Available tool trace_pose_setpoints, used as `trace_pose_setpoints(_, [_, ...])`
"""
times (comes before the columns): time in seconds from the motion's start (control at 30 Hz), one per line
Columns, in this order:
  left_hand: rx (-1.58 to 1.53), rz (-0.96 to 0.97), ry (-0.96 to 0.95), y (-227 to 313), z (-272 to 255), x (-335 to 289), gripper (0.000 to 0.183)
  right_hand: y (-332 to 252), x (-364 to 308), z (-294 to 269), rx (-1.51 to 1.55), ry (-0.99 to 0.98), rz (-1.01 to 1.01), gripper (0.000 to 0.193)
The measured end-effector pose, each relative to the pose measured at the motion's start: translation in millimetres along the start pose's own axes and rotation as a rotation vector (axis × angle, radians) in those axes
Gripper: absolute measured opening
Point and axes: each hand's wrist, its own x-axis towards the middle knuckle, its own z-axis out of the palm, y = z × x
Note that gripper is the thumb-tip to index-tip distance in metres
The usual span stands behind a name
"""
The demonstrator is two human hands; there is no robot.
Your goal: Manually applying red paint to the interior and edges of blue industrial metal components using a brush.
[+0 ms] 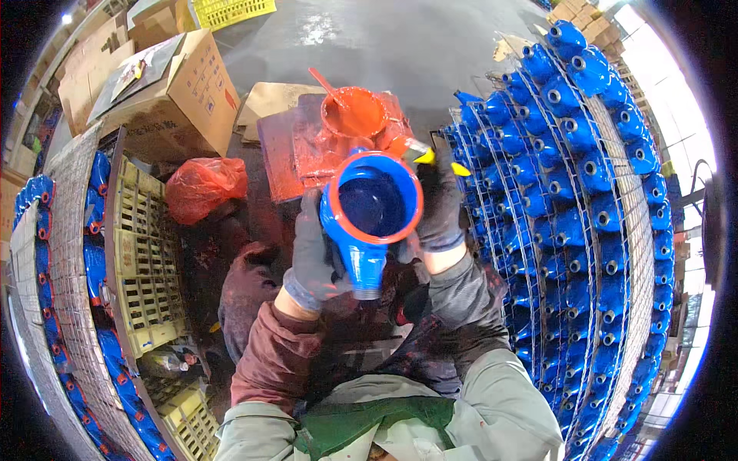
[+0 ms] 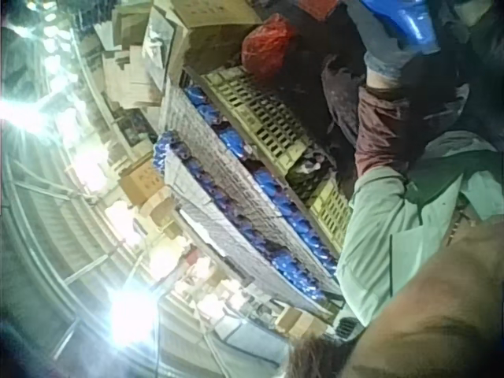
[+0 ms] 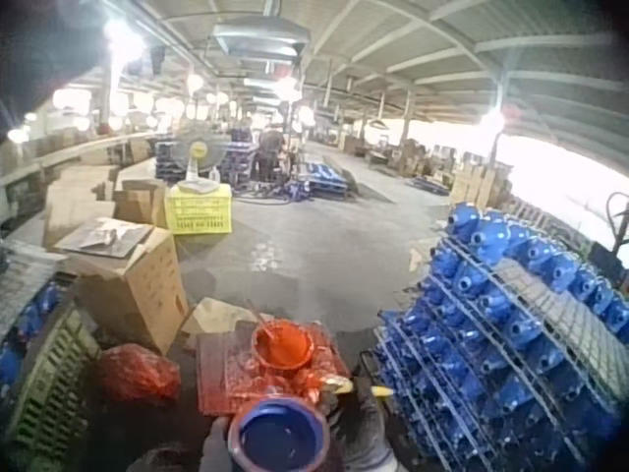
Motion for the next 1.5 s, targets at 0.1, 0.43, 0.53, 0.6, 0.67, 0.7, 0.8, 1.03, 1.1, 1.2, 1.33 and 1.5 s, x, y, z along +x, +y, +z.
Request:
trace_pose_setpoints(0.1, [-0.341, -0.091, 0.066, 7, -4, 0, 0.094, -16, -8, 14, -0.019, -0.066, -0.110, 0.035])
trace_pose_setpoints(0.43, [1.902, 0.098, 0.514, -12, -18, -2, 0.070, 8, -33, 52, -1.075, 0.105, -0.679, 0.031])
trace_pose_setpoints(0.53, [2.075, 0.088, 0.442, -16, -11, -2, 0.076, 10, -35, 46, -1.222, 0.081, -0.669, 0.020])
trace_pose_setpoints(0.6, [2.129, 0.029, 0.426, -18, -8, -2, 0.077, 8, -34, 44, -1.504, 0.063, -0.785, 0.020])
trace_pose_setpoints(0.67, [2.160, 0.019, 0.407, -19, -8, -1, 0.077, 7, -32, 43, -1.582, 0.057, -0.789, 0.020])
trace_pose_setpoints(0.7, [2.102, 0.020, 0.419, -18, -9, -1, 0.076, 7, -32, 44, -1.639, 0.060, -0.799, 0.021])
trace_pose_setpoints(0.8, [1.757, 0.026, 0.475, -13, -11, -1, 0.073, 7, -32, 48, -1.513, 0.098, -0.814, 0.019])
trace_pose_setpoints(1.03, [0.328, -0.085, 0.493, 0, -11, -3, 0.055, -1, -33, 45, -0.894, 0.050, -0.730, 0.030])
trace_pose_setpoints(1.1, [0.022, -0.090, 0.473, -6, -14, -7, 0.056, 0, -29, 39, -0.862, 0.015, -0.613, 0.043])
trace_pose_setpoints(1.2, [-0.487, -0.168, 0.336, -21, -27, -14, 0.070, 14, -11, 28, -0.829, -0.266, -0.695, 0.048])
trace_pose_setpoints(1.33, [-0.755, -0.270, 0.061, -49, -46, -23, 0.071, 45, -24, 10, -0.212, 0.035, -0.052, 0.049])
trace_pose_setpoints(1.5, [-1.125, -0.387, -0.198, -72, -56, 5, 0.067, 62, -31, -6, -0.142, -0.033, 0.085, 0.050])
